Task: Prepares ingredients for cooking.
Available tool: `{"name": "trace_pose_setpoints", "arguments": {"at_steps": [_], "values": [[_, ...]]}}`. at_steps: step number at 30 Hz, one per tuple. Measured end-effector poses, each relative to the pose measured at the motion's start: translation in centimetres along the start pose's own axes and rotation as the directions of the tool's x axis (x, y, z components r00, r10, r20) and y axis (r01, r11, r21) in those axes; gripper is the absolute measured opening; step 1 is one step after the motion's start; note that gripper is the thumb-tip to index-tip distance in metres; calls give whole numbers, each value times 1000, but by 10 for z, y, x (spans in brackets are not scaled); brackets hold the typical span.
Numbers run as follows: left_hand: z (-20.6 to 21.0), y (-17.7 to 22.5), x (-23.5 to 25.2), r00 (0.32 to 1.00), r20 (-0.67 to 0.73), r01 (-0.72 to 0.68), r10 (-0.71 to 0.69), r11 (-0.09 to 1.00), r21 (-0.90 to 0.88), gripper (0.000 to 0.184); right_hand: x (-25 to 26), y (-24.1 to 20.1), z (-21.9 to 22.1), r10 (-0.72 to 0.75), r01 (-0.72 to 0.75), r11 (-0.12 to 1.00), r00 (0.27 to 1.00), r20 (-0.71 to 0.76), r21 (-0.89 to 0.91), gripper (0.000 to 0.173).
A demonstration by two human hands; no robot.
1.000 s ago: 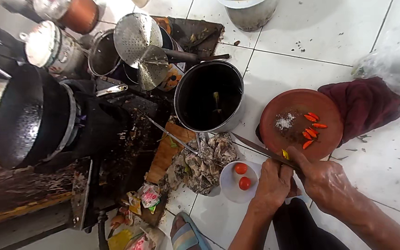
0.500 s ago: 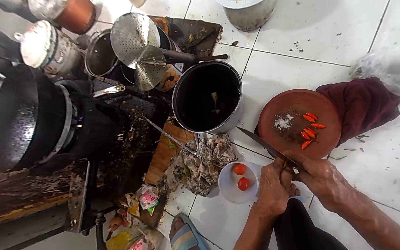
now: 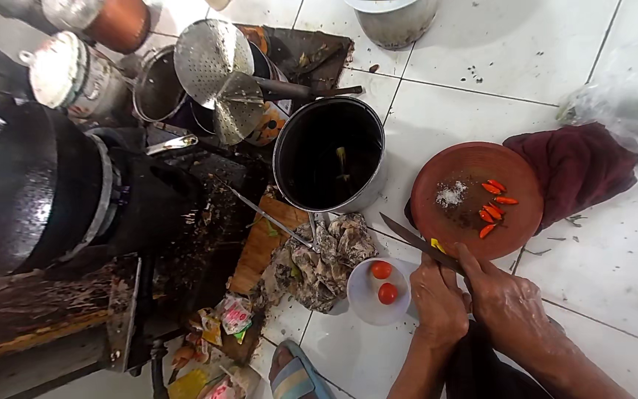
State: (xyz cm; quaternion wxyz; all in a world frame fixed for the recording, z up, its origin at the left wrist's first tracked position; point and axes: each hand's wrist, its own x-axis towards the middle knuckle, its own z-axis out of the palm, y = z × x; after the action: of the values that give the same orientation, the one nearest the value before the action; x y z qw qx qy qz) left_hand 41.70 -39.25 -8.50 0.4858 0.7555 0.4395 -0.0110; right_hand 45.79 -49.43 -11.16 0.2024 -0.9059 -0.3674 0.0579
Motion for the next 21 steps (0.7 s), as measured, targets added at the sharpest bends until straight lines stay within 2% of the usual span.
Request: {"name": "trace_pose_setpoints", "arguments": {"at_steps": [3, 7, 9, 12, 16, 21], "values": [[2, -4, -2, 997, 17, -76, 76, 997, -1, 20, -5, 4, -1, -9, 9, 1000, 1000, -7, 29, 47], [0, 0, -1, 997, 61, -33, 38, 996, -80, 16, -6, 11, -1, -67, 74, 990, 996, -60, 118, 46], [-1, -1, -1, 995, 72, -64, 71, 994, -93, 16, -5, 12, -3, -64, 71, 990, 996, -60, 119, 47], [1, 3, -4, 992, 28, -125, 126, 991, -52, 18, -5, 13, -5, -43, 48, 995, 997, -64, 90, 46], [4, 12, -5, 999, 38, 41, -36, 991, -129, 20, -7, 10, 1, -4, 15, 993, 996, -92, 114, 47], [10, 7, -8, 1000, 4, -6, 7, 990, -142, 19, -8, 7, 2, 42, -31, 991, 996, -80, 132, 47]]}}
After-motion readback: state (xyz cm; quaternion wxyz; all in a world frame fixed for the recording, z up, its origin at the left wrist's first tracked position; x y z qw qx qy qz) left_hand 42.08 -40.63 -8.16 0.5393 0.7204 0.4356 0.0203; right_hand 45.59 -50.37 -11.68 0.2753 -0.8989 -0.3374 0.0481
